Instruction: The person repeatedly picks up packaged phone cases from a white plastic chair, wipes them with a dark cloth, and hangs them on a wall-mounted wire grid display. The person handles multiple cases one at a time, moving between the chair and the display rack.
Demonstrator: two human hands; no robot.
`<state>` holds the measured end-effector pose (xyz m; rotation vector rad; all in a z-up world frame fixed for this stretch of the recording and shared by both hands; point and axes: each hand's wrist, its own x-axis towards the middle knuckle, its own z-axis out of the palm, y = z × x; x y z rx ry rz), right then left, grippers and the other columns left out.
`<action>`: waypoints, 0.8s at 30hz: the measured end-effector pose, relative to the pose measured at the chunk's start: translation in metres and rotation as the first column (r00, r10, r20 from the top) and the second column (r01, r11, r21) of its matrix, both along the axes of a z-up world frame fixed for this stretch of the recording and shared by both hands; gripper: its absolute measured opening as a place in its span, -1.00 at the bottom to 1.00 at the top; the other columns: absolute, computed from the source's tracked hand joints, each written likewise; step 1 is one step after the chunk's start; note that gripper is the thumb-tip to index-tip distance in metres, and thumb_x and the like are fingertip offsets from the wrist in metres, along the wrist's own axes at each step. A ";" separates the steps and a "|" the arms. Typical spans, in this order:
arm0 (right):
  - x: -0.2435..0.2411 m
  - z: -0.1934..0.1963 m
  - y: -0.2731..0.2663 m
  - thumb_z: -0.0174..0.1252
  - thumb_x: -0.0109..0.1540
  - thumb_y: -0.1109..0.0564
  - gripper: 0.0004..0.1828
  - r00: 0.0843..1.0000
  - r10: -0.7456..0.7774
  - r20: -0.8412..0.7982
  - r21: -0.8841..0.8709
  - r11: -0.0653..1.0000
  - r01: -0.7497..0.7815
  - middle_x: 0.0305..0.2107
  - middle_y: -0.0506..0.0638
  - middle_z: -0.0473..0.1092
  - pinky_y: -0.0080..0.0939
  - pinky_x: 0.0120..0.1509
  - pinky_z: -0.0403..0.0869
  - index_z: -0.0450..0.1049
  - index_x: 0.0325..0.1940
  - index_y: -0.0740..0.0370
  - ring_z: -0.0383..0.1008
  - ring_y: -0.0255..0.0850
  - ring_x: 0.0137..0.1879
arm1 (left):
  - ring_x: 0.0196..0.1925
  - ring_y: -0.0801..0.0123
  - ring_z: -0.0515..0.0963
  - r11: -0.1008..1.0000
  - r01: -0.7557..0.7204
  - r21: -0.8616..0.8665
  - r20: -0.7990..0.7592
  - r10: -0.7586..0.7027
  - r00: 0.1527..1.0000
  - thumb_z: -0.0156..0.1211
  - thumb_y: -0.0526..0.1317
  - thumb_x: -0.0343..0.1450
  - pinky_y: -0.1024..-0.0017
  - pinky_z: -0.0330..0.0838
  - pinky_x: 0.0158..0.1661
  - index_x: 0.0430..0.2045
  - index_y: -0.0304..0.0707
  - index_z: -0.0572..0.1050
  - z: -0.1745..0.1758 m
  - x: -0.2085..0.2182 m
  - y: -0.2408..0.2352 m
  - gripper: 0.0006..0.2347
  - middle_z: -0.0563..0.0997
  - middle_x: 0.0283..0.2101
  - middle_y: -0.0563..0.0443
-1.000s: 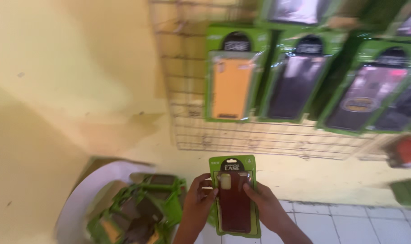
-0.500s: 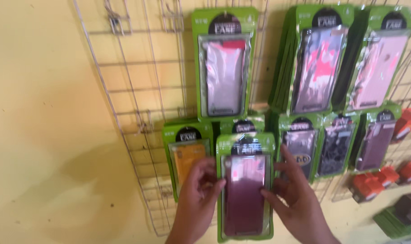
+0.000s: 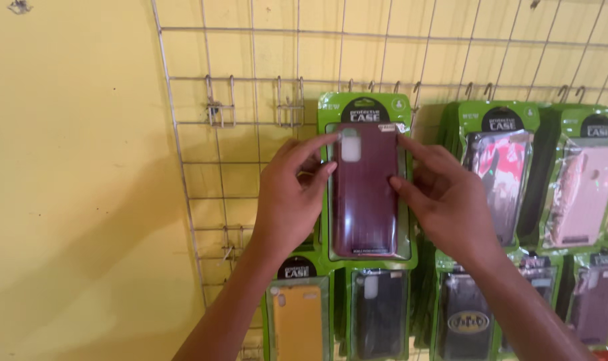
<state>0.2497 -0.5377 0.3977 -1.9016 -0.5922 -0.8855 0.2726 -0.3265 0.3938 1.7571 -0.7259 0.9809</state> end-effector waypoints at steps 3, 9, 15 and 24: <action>0.016 -0.002 -0.006 0.21 0.23 0.31 -0.33 0.998 0.038 -0.045 0.020 0.999 -0.037 -0.19 -0.11 0.28 -0.35 -0.25 0.42 0.33 0.46 0.15 0.32 -0.44 -0.29 | -0.28 0.49 0.62 1.000 0.002 -0.016 0.118 -0.001 0.993 0.29 -0.38 0.42 0.51 0.59 -0.28 0.06 -0.14 0.56 -0.004 0.013 0.000 -0.70 0.54 -0.25 0.05; 0.025 -0.014 -0.004 0.23 0.23 0.35 -0.32 0.997 0.062 0.055 -0.018 0.998 -0.061 -0.16 -0.08 0.26 -0.39 -0.15 0.44 0.34 0.46 0.18 0.34 -0.43 -0.20 | -0.30 0.48 0.61 0.999 0.029 -0.036 0.097 -0.025 0.995 0.31 -0.40 0.43 0.53 0.60 -0.28 0.07 -0.11 0.57 -0.015 0.020 -0.001 -0.68 0.50 -0.27 0.03; 0.028 -0.035 -0.007 0.28 0.21 0.38 -0.22 0.985 0.010 0.172 -0.102 0.995 0.008 -0.07 -0.03 0.21 -0.40 -0.03 0.50 0.27 0.52 0.16 0.33 -0.37 -0.08 | -0.30 0.50 0.58 0.999 0.022 -0.048 0.155 -0.014 0.988 0.33 -0.44 0.42 0.54 0.48 -0.37 0.08 -0.18 0.45 -0.032 0.025 -0.003 -0.65 0.50 -0.22 0.06; 0.010 -0.045 -0.004 0.42 0.12 0.34 -0.16 0.914 -0.155 0.374 -0.224 0.942 0.251 0.11 0.19 0.23 -0.19 0.08 0.48 0.32 0.48 0.24 0.38 -0.14 0.04 | -0.32 0.51 0.57 0.995 -0.097 0.005 0.141 0.096 0.985 0.38 -0.42 0.40 0.57 0.54 -0.36 0.06 -0.17 0.45 -0.038 0.005 0.002 -0.64 0.45 -0.17 0.05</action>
